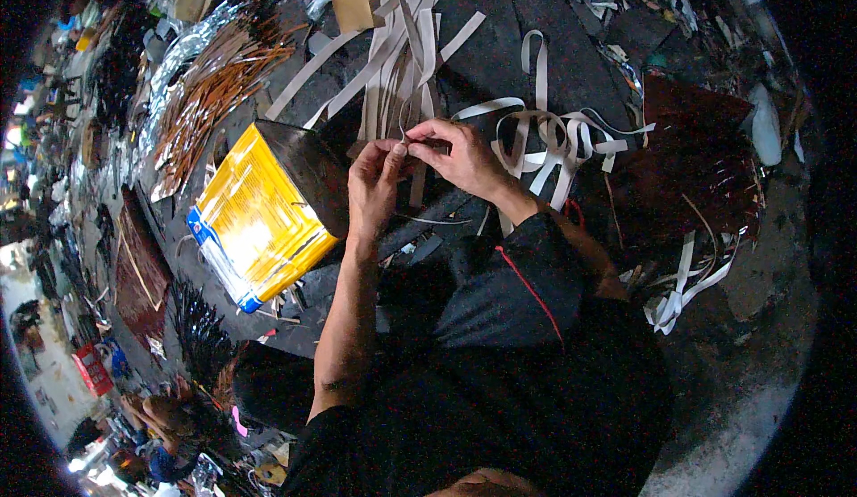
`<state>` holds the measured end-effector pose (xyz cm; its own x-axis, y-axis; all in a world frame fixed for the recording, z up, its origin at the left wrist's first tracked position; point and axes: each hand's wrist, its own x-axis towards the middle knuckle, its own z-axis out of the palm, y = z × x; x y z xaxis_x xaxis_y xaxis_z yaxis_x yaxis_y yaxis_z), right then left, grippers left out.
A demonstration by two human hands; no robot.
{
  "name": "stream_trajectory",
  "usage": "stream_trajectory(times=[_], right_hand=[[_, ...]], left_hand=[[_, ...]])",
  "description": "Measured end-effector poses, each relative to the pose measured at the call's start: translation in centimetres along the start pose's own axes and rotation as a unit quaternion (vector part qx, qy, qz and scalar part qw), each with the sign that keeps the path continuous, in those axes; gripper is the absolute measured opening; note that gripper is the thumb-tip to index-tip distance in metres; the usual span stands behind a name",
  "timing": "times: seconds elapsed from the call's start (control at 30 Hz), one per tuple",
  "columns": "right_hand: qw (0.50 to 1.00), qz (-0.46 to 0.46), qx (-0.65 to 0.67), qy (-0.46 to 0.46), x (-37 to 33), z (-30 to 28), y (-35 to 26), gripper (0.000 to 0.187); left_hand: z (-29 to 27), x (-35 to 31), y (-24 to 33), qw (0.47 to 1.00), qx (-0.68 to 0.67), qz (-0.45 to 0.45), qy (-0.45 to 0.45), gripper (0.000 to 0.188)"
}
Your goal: The person sits on the floor and repeatedly peels thin white strips from a larger roll or sheet, separating them by hand. The person places the peeled strips into a pile on the floor and continues the process throughout the clip.
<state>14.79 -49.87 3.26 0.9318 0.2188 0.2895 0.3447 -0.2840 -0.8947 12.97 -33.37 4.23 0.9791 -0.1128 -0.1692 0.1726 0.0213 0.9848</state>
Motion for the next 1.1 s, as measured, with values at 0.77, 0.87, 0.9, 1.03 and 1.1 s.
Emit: stream_trajectory(times=[0.77, 0.87, 0.9, 1.03, 1.1], right_hand=[[0.906, 0.192, -0.239, 0.292, -4.2, -18.3, 12.1, 0.017], [0.851, 0.261, -0.316, 0.327, -7.7, -23.5, 12.5, 0.028], [0.823, 0.249, -0.403, 0.314, -9.5, -26.2, 14.1, 0.031], [0.770, 0.275, -0.474, 0.327, -16.1, -36.2, 19.1, 0.026], [0.797, 0.219, -0.451, 0.337, -16.2, -36.7, 19.1, 0.024]], left_hand=[[-16.7, -4.2, 15.3, 0.757, 0.650, 0.037, 0.051, 0.014], [-22.9, -5.9, 15.4, 0.729, 0.676, 0.005, 0.109, 0.015], [-25.7, -6.7, 14.8, 0.743, 0.649, 0.018, 0.159, 0.014], [-28.0, -5.7, 14.5, 0.672, 0.705, 0.178, 0.139, 0.011], [-25.3, -4.4, 15.5, 0.706, 0.686, 0.117, 0.129, 0.011]])
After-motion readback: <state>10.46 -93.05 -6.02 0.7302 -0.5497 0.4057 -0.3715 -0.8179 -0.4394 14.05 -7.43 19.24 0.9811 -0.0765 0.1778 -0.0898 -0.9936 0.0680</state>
